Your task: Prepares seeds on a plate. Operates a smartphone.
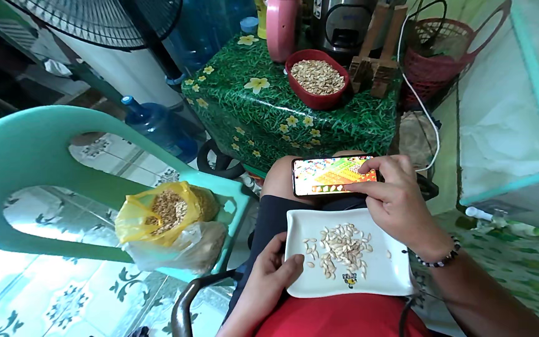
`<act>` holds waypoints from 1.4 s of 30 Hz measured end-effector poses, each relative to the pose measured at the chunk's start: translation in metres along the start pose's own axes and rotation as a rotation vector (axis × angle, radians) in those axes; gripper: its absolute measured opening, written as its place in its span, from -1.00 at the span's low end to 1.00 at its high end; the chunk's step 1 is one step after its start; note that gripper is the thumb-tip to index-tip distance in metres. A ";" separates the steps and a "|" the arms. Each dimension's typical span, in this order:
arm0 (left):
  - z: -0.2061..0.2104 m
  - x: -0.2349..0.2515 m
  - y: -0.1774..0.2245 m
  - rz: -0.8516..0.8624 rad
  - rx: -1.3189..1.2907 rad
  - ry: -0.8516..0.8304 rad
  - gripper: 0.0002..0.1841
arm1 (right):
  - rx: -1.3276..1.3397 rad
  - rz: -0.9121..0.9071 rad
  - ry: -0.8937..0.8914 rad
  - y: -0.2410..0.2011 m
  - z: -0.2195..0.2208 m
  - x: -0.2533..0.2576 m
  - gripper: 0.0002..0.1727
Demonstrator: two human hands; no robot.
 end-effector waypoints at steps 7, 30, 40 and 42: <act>0.000 0.000 -0.002 -0.006 -0.004 0.000 -0.59 | -0.009 -0.072 -0.084 -0.021 0.020 0.004 -0.50; 0.000 0.000 -0.002 -0.002 -0.012 0.007 -0.60 | -0.109 0.011 -0.029 0.001 0.006 0.006 -0.58; 0.000 0.000 -0.002 0.001 -0.019 0.002 -0.59 | -0.094 0.006 -0.028 -0.004 0.006 0.007 -0.57; 0.000 0.000 -0.001 0.000 -0.019 0.004 -0.59 | -0.053 0.023 0.016 -0.006 0.002 0.009 -0.57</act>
Point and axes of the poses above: each hand's wrist, its own x-axis towards the middle knuckle, its own z-axis out of the palm, y = z × x, the point moved 7 cm from there along x, towards the middle knuckle, and after that the axes turned 13 degrees about y, right-handed, at the moved point
